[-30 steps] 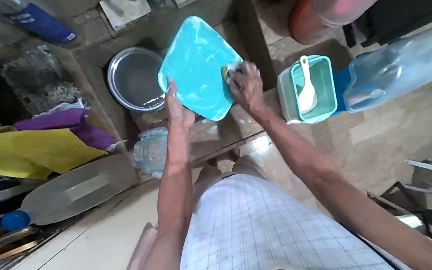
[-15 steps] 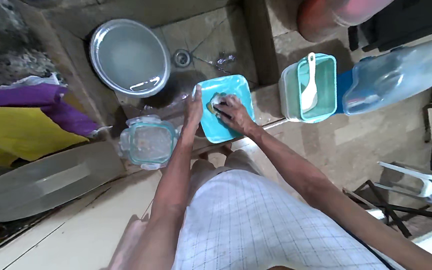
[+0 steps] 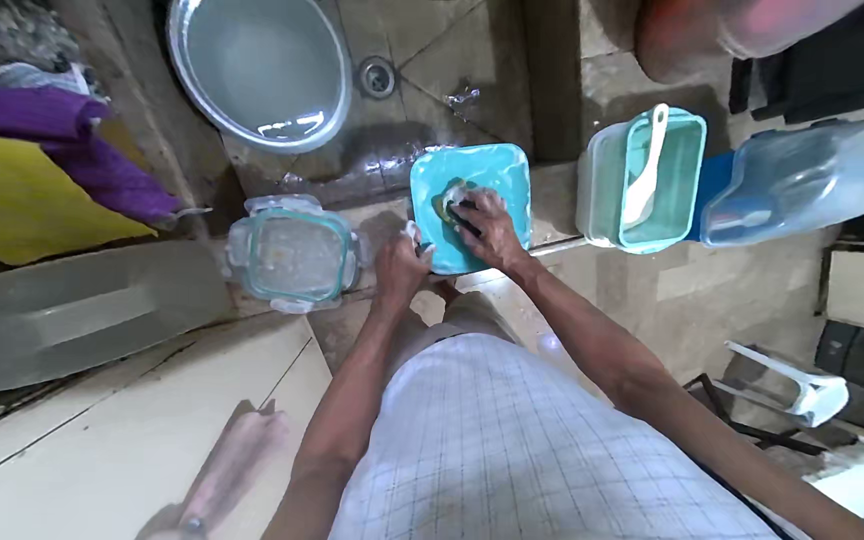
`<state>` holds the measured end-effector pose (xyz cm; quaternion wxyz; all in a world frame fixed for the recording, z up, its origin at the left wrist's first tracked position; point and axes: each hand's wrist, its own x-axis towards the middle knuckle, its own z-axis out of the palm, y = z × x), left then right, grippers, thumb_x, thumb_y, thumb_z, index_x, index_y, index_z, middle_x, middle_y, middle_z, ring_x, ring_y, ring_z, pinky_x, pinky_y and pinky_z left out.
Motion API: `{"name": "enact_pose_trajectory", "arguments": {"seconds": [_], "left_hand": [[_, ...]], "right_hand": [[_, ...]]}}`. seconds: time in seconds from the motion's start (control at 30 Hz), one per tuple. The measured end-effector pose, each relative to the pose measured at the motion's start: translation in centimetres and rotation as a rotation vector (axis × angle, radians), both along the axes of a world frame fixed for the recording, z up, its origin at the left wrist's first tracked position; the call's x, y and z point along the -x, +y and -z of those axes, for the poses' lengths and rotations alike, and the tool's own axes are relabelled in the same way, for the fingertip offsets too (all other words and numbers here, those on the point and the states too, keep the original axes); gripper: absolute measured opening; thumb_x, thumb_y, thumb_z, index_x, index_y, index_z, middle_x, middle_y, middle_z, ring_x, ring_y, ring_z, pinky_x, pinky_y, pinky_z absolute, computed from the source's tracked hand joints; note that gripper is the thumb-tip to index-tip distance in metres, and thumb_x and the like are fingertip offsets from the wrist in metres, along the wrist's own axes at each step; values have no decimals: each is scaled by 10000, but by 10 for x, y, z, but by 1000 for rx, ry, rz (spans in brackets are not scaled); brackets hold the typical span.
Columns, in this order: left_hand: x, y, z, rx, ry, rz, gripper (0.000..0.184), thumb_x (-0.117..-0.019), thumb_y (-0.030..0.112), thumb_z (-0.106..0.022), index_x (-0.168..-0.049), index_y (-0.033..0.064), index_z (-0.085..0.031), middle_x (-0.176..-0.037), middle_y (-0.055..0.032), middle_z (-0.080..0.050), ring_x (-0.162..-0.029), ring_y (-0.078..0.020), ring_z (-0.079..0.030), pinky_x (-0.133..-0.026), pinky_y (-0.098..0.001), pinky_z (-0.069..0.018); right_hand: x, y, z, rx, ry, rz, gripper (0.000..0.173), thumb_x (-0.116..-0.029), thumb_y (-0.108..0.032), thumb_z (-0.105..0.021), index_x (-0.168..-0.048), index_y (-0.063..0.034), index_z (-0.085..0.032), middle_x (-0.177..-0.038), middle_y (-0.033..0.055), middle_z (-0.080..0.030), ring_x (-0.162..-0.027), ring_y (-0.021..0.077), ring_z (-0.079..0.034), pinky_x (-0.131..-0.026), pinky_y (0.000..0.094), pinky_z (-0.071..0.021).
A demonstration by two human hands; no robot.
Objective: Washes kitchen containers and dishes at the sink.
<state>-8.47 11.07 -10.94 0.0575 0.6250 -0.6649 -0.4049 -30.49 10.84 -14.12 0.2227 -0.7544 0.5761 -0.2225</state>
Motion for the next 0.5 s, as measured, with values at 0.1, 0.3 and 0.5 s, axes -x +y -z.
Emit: {"name": "enact_pose_trajectory", "arguments": {"seconds": [0.1, 0.3, 0.5], "left_hand": [[5, 3, 3, -67, 64, -130, 367, -971, 293, -687, -1178, -3, -624, -953, -195, -682, -898, -365, -684, -831, -573, -556], [6, -3, -2, -246, 53, -87, 394, -975, 278, -683, -1169, -63, -641, -1022, -230, -691, -1003, -396, -680, -925, -592, -534], [7, -6, -6, -292, 64, -121, 465, -919, 234, -732, -1289, -2, -580, -998, -198, -699, -958, -376, -695, -876, -585, -558]], "right_hand": [[3, 6, -6, -33, -36, -184, 237, -934, -169, -676, -1140, -116, -780, -1275, 102, -696, -1261, 336, -585, -1043, 530, -474], [-13, -33, 0, -13, 2, -332, 216, -964, -141, -634, -1114, -121, -788, -1239, 103, -715, -1258, 352, -588, -1028, 558, -463], [-31, -70, -8, 158, 227, 76, 196, -949, -179, -660, -1070, -215, -811, -1226, 10, -730, -1173, 319, -607, -942, 532, -449]]}}
